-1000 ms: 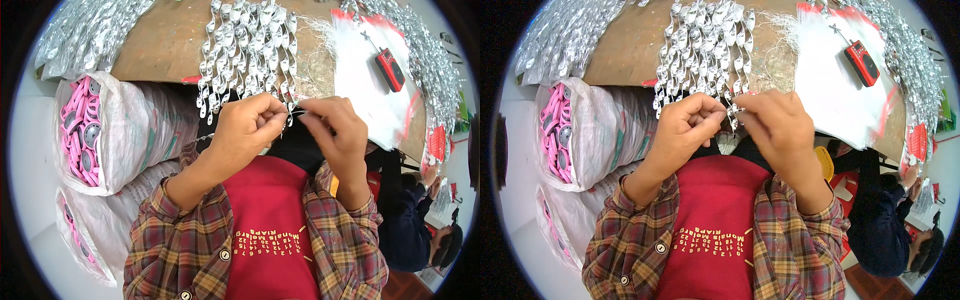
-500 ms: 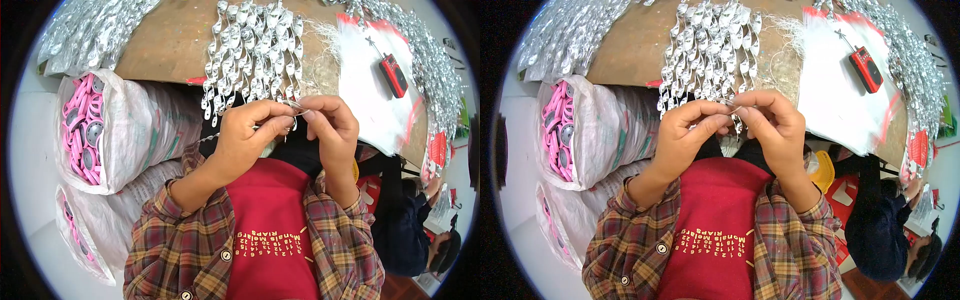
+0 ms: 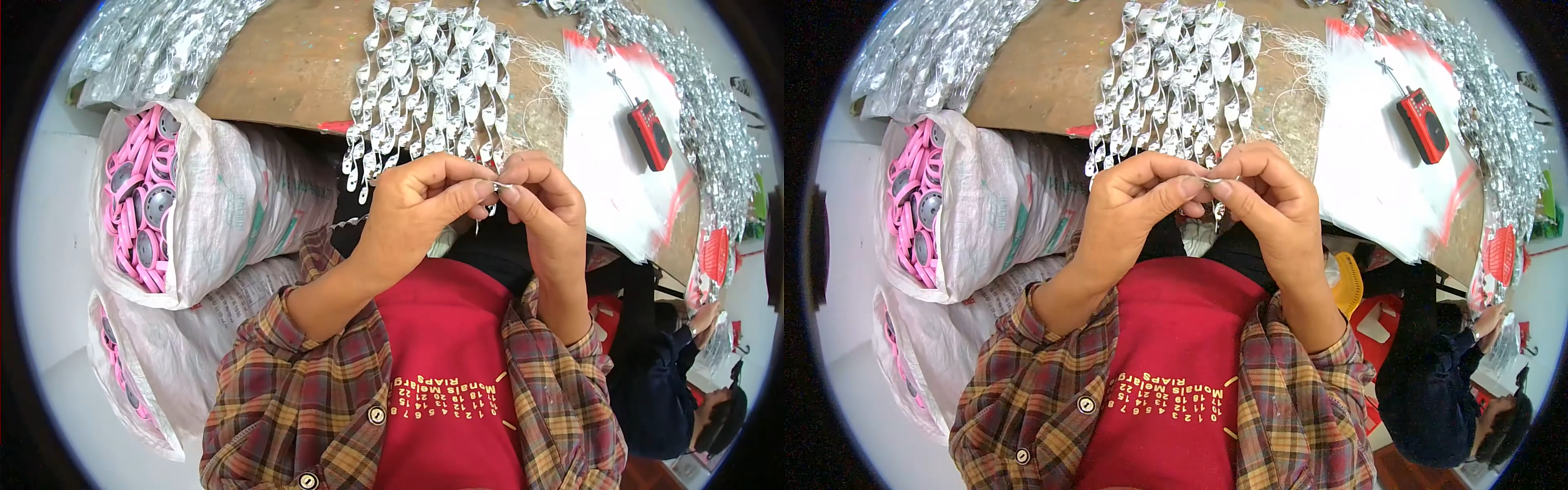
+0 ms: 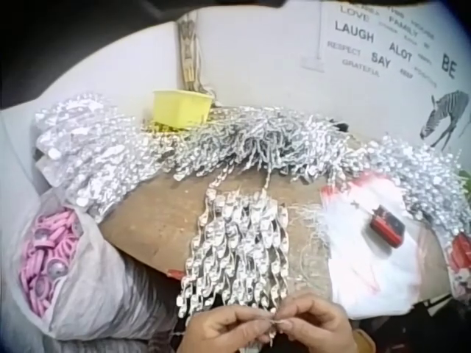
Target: Packaging silver decorative pieces into plastic bags.
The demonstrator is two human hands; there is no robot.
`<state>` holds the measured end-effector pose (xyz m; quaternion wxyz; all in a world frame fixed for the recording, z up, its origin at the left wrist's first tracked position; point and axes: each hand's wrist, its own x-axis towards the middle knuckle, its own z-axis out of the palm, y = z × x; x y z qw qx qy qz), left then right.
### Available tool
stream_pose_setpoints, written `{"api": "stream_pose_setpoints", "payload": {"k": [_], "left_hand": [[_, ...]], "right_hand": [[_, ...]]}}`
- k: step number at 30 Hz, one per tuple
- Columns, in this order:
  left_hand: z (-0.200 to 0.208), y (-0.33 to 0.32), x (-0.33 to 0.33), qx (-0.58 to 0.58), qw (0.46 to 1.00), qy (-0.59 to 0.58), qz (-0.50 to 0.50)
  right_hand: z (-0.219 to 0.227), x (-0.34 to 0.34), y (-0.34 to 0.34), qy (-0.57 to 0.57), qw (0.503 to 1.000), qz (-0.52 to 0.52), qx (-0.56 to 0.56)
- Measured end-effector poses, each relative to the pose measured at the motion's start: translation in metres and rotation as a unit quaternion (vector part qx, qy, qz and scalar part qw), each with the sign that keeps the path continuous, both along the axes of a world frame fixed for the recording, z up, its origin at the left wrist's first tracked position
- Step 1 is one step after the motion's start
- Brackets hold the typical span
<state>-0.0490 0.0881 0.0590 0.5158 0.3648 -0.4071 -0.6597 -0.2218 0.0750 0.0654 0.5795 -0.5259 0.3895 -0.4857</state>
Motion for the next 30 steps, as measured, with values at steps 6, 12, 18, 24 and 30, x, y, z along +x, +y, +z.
{"api": "stream_pose_setpoints", "payload": {"k": [6, 12, 18, 24, 30], "left_hand": [[-0.002, -0.002, 0.001, 0.021, 1.000, -0.009, -0.001], [0.000, 0.000, -0.004, -0.051, 0.990, -0.123, 0.039], [0.001, 0.000, -0.005, -0.214, 0.916, -0.318, 0.117], [0.008, 0.003, -0.002, -0.060, 0.983, -0.171, 0.036], [0.002, -0.006, 0.009, 0.139, 0.978, 0.109, -0.113]], "right_hand": [[-0.001, -0.006, 0.000, 0.014, 0.999, 0.027, -0.011], [0.015, -0.004, -0.009, 0.241, 0.947, -0.010, -0.214], [0.020, 0.004, -0.006, 0.428, 0.825, -0.046, -0.366], [0.007, 0.004, -0.001, 0.319, 0.883, -0.072, -0.336], [0.008, -0.005, -0.006, 0.330, 0.851, -0.051, -0.405]]}}
